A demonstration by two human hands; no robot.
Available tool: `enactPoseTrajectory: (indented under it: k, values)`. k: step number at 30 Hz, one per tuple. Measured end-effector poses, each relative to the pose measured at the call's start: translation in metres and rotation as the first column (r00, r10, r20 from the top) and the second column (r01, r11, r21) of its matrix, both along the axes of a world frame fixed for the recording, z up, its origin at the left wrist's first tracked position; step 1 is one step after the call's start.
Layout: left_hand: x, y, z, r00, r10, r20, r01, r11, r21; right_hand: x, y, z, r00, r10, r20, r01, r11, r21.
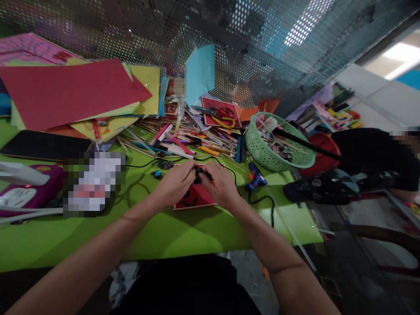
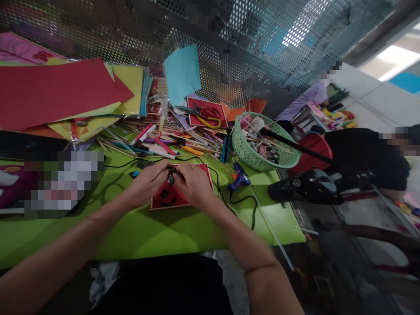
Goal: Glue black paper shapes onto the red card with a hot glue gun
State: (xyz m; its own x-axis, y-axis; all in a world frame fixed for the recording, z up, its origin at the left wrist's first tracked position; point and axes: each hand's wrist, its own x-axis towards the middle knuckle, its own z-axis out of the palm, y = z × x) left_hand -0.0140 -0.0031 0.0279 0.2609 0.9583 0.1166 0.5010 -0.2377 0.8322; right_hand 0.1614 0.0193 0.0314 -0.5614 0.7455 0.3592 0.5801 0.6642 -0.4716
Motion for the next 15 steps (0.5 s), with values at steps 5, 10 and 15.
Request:
enactPoseTrajectory:
  k: [5,10,15]
  values:
    - [-0.002,0.0014,-0.0008,0.997,-0.039,0.073,0.039,0.999,0.008,0.0021,0.0018,0.0021,0.999,-0.025,-0.035,0.024,0.999,-0.033]
    - [-0.0033,0.0029,0.0023,0.998,-0.054,0.037,0.053,0.999,0.004,0.0025,0.0019,0.0039,0.998,-0.049,-0.039,0.048,0.998,-0.032]
    - [-0.0017,0.0015,0.0022,0.998,-0.036,-0.041,0.037,0.999,0.017,0.0019,0.0005,0.0043,1.0,-0.031,0.002,0.031,1.0,0.002]
